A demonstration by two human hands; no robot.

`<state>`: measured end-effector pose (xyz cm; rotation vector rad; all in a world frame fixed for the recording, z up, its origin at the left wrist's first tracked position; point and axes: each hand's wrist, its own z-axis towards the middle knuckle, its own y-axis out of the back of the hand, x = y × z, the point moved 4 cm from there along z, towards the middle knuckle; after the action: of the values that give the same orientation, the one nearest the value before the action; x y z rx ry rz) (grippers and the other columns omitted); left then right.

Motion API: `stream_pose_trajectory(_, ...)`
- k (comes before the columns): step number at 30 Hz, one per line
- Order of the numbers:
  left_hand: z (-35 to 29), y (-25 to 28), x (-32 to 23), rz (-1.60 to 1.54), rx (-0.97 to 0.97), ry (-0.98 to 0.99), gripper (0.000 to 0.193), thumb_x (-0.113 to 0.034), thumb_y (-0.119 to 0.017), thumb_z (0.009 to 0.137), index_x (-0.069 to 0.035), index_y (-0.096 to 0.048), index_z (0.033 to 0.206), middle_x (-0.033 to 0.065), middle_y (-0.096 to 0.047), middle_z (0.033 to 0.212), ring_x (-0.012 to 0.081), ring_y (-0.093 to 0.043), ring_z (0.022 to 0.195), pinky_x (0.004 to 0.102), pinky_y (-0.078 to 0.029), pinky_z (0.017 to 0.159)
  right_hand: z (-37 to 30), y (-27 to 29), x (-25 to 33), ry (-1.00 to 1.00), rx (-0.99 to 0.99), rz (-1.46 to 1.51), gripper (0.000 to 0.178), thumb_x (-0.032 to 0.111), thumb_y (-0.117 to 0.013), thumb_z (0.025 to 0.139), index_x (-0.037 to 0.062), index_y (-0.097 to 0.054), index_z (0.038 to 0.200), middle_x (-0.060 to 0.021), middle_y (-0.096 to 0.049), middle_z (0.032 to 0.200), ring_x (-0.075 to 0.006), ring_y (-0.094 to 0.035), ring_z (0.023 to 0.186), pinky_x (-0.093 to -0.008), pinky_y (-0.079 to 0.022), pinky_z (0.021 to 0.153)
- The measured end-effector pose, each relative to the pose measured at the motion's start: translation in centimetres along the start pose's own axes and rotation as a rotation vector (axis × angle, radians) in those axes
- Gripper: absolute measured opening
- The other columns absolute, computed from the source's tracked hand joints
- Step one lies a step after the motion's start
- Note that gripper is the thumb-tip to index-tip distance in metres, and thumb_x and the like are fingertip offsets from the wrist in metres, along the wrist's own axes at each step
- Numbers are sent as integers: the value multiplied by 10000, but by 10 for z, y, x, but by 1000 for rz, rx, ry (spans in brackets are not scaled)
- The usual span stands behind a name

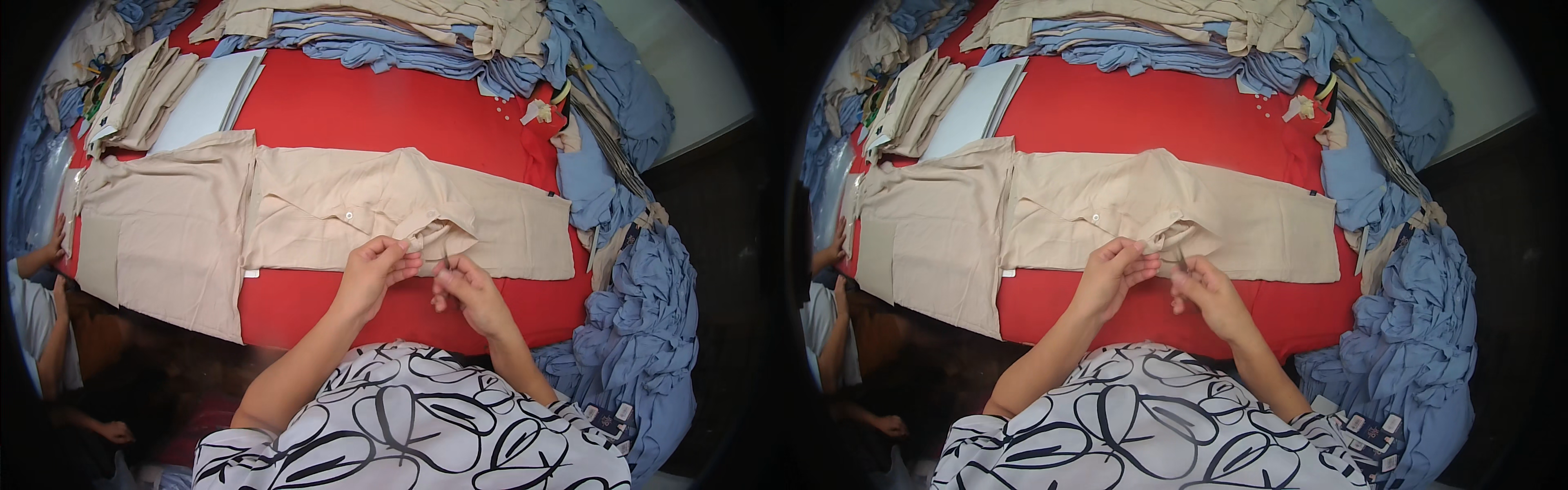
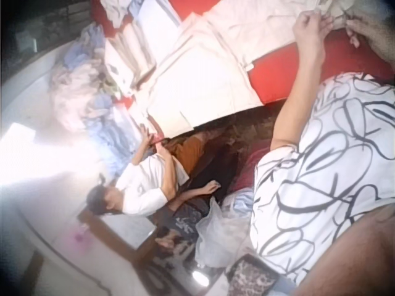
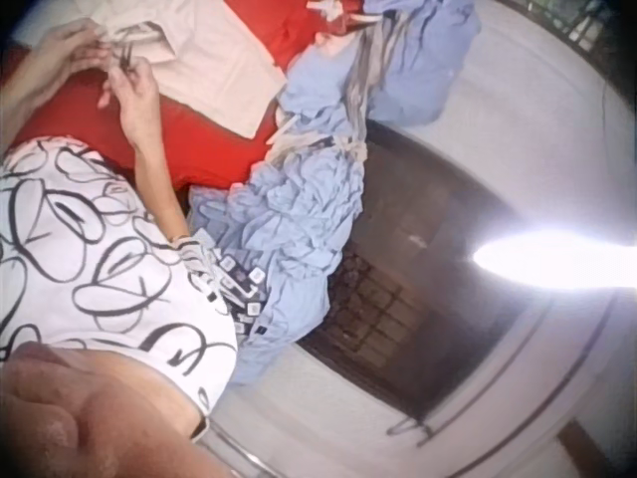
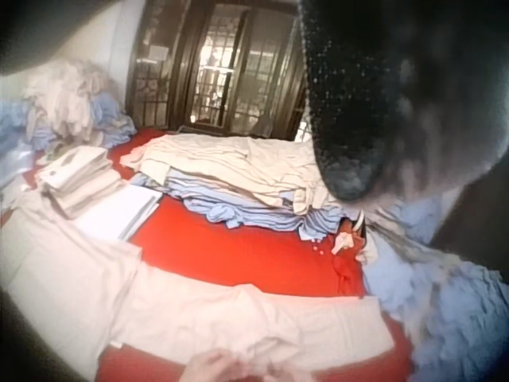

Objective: The person folds shirts by hand on a table, aligning each garment with a folding board, folding in the sleeves and bottom, and attaching tags.

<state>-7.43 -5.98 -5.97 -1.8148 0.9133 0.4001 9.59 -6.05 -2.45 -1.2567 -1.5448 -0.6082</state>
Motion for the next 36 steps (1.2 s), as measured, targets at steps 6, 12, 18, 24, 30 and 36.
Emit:
stream_pose_trajectory(6, -7, 0, 10, 55, 37, 39, 134, -147, -618, 938, -13, -618, 928, 110, -681, 935, 177, -671, 862, 288, -545, 815, 0, -16, -3, 337, -215, -348, 177, 91, -629, 919, 16, -576, 1069, 38, -530, 816, -47, -460, 659, -211, -396, 596)
stream_pose_trajectory(12, -8, 5, 19, 37, 73, 85, 76, -89, -633, 915, -16, -620, 930, 94, -667, 953, 160, -658, 897, 278, -541, 821, 13, -7, -7, 182, -207, -415, 172, 120, -632, 920, 17, -574, 1046, 12, -574, 789, -48, -493, 694, -211, -410, 606)
stream_pose_trajectory(18, -3, 11, 22, -69, 66, 140, 115, -57, -642, 898, -4, -596, 988, 96, -646, 954, 172, -654, 892, 281, -542, 826, -13, -8, -9, -27, -96, -383, 248, 165, -579, 957, -1, -536, 1136, -21, -587, 785, -63, -521, 637, -214, -434, 567)
stream_pose_trajectory(24, -1, 6, 25, -111, 55, 158, 106, -50, -638, 902, -18, -602, 995, 90, -645, 955, 174, -651, 909, 282, -541, 823, -22, -12, -33, -151, -98, -150, 272, 179, -573, 963, 6, -537, 1169, -15, -565, 772, -53, -494, 588, -217, -415, 508)
stream_pose_trajectory(30, 1, 9, 29, -24, 84, 128, 139, -54, -645, 902, -12, -613, 1031, 96, -652, 1007, 170, -646, 915, 284, -540, 831, -8, -7, -17, 241, -281, -374, 262, 115, -611, 936, -6, -546, 1160, -34, -618, 877, -80, -578, 795, -227, -473, 697)
stream_pose_trajectory(36, 1, 6, 31, -35, 138, 151, 128, -80, -623, 928, -7, -603, 1030, 72, -636, 983, 136, -627, 910, 255, -532, 826, 7, -3, -25, 147, -264, -270, 209, 67, -614, 927, -30, -574, 1109, -58, -639, 958, -100, -587, 898, -237, -467, 785)
